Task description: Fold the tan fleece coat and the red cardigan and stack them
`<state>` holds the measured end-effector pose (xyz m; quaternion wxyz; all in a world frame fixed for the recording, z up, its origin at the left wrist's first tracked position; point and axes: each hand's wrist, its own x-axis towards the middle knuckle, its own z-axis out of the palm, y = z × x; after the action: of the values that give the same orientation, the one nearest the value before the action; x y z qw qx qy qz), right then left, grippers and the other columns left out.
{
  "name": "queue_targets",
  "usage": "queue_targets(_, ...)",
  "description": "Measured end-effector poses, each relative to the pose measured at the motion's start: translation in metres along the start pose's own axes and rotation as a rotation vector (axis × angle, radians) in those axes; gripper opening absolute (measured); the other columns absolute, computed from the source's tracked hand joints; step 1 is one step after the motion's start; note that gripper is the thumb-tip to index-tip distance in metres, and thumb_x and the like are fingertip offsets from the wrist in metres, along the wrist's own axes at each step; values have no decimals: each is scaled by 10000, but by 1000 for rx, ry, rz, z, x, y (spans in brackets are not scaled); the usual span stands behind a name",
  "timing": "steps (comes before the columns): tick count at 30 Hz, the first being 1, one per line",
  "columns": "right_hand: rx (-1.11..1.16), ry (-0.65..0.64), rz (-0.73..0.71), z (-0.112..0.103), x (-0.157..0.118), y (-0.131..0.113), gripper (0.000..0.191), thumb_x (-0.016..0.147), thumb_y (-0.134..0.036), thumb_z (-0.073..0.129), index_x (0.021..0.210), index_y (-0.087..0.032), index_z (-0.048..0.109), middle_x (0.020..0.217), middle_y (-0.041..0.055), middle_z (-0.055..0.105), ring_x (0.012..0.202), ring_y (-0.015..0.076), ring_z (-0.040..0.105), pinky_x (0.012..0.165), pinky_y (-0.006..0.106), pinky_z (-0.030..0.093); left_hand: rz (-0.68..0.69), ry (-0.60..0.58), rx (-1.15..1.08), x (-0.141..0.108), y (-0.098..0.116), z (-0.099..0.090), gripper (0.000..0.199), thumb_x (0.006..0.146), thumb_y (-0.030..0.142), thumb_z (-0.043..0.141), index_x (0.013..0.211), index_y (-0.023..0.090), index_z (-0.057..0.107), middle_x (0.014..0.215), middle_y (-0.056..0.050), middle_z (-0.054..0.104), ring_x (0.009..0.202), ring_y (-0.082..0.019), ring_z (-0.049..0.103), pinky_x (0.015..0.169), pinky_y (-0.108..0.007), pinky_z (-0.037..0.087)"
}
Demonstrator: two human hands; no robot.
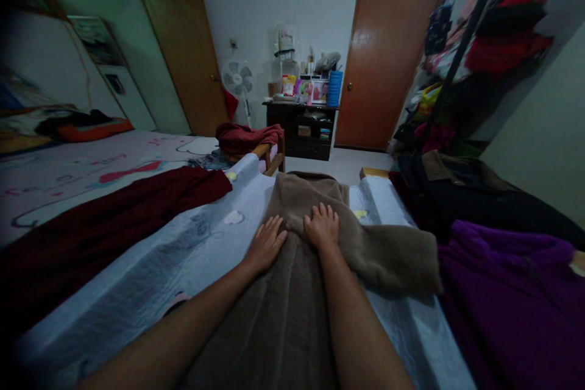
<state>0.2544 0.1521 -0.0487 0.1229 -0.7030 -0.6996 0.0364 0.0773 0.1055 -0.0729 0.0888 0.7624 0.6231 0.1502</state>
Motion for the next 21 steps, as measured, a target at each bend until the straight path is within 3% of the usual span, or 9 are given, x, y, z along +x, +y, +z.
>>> queue_targets(3,12,16,-3,2,0,-1,552,938,-481,338,1402,-204,450,1519,88,353,1417,278,223,1124,461,145,-25,1,31,20,-8,-1,534,997,397,245,1468,157,322,1550,-92,286,1442,-213,208,1156,-406,221)
queue_targets(11,29,29,-9,3,-2,0,549,934,-473,344,1391,-194,464,1513,93,364,1416,281,224,1127,468,132,76,50,131,101,-29,2,546,987,377,291,1489,166,265,1561,-96,264,1437,-231,224,1144,-415,239)
queue_targets(21,20,62,-15,5,-2,0,542,924,-460,365,1376,-187,489,1500,89,388,1401,293,258,1125,458,148,180,-58,183,167,-26,0,507,988,381,267,1446,182,354,1559,-80,274,1445,-211,198,1163,-428,168)
